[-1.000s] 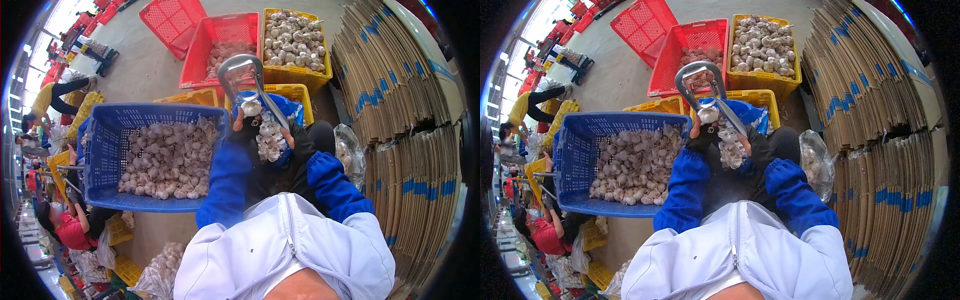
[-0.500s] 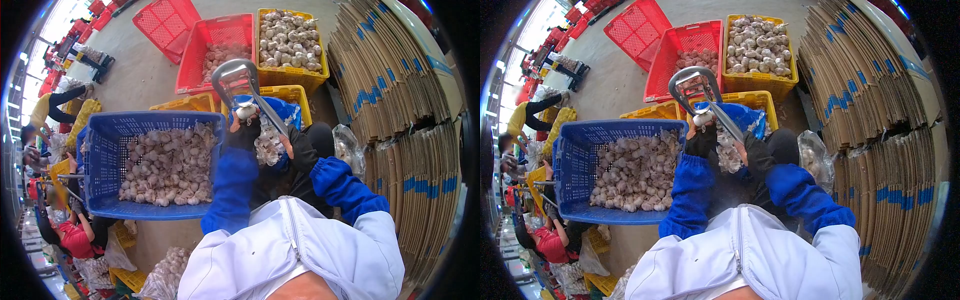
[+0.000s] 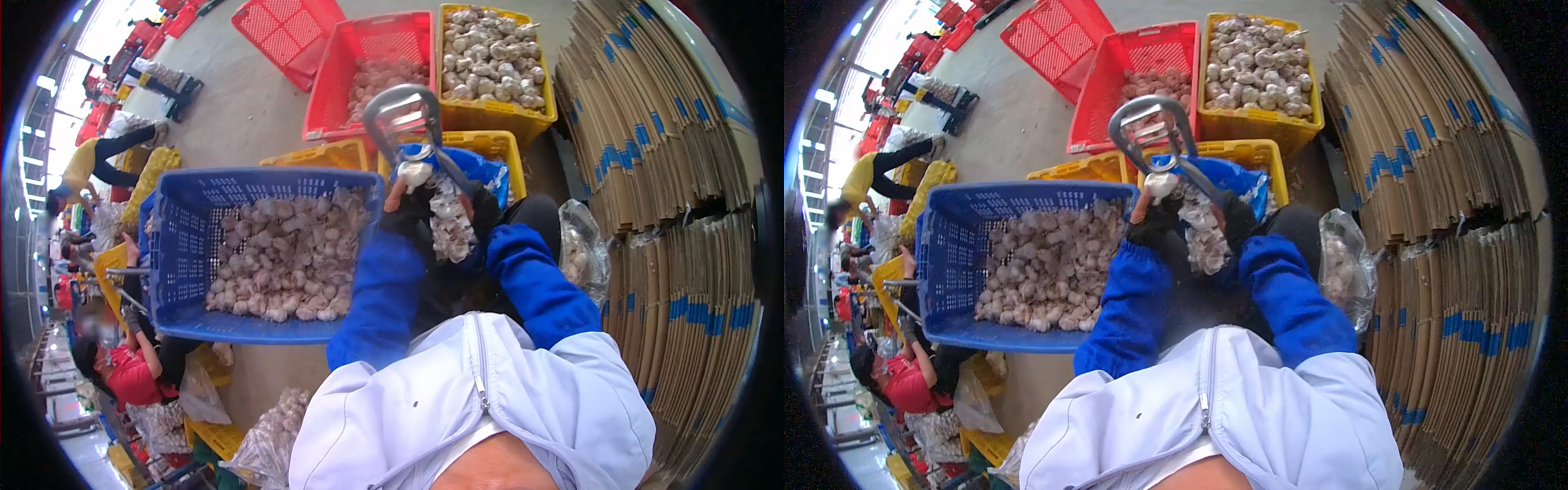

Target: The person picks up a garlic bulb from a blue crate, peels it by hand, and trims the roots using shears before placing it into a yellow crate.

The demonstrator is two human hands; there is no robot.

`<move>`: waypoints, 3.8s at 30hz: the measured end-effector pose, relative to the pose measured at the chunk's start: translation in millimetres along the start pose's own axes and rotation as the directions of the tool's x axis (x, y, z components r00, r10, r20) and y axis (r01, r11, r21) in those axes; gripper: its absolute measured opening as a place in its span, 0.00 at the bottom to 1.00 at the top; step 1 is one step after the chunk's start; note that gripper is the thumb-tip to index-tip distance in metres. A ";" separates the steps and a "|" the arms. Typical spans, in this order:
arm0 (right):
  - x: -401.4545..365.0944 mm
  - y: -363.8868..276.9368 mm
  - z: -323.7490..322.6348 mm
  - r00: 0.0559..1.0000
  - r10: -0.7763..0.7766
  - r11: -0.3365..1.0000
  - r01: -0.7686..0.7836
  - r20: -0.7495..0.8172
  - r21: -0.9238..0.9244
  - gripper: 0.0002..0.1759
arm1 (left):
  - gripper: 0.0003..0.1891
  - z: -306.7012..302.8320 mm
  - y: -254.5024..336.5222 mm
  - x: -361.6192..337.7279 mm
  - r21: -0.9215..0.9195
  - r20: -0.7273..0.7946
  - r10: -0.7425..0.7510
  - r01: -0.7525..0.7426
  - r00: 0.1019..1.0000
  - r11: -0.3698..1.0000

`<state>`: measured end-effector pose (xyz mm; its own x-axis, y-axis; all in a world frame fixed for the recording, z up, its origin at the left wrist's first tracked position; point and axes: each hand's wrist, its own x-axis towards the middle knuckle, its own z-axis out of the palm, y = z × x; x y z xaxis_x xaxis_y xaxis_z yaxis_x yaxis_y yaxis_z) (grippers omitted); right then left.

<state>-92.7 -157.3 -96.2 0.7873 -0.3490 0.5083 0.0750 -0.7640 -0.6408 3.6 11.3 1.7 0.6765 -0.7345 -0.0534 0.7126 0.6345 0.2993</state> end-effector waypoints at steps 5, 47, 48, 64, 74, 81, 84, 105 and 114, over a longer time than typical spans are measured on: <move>7.4 -22.8 -17.7 0.991 0.116 0.990 -0.121 0.059 0.076 0.15 | 0.21 -28.5 19.6 -16.0 0.486 0.050 0.196 -0.196 0.979 0.851; 16.1 -100.7 -102.6 0.858 0.345 0.889 -0.429 0.380 0.160 0.14 | 0.17 24.9 37.4 5.6 0.780 -0.082 -0.055 0.099 0.995 0.618; 13.5 -97.6 -98.3 0.862 0.364 0.893 -0.430 0.354 0.129 0.14 | 0.17 23.1 39.0 5.8 0.747 -0.085 -0.081 0.117 0.993 0.655; 10.3 -43.0 -27.5 0.976 0.217 0.958 -0.211 0.009 -0.193 0.19 | 0.19 -38.4 13.0 -18.9 0.441 0.032 0.004 -0.018 0.999 0.897; -21.0 -167.7 -29.9 0.712 0.654 0.146 -0.451 0.257 0.880 0.16 | 0.09 -18.2 -88.1 -63.6 0.954 0.281 0.726 -0.099 0.628 -0.284; -48.7 -18.6 -131.3 0.814 0.575 0.098 -0.170 0.084 0.981 0.15 | 0.09 -3.4 -12.1 -127.7 0.999 -0.031 0.552 0.018 0.833 0.030; -70.8 48.6 -206.9 0.805 0.534 0.844 -0.489 -0.258 0.220 0.16 | 0.09 -76.7 50.1 -142.0 0.950 -0.023 0.742 0.245 0.670 -0.192; -32.5 -69.8 -169.8 0.952 0.280 0.946 -0.251 -0.124 0.205 0.13 | 0.20 -196.2 119.8 -129.6 0.424 -0.282 0.747 0.777 0.602 -0.466; -2.4 -144.9 -51.1 0.911 0.170 0.916 -0.287 0.376 0.282 0.20 | 0.24 -89.5 79.4 -106.7 0.826 -0.016 0.518 -0.280 0.855 0.488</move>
<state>-136.8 -73.4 24.9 0.9601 -0.2433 0.1376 0.0151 -0.4465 -0.8946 4.6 161.6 -54.1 0.9507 -0.2955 0.0943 0.0045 0.3171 0.9484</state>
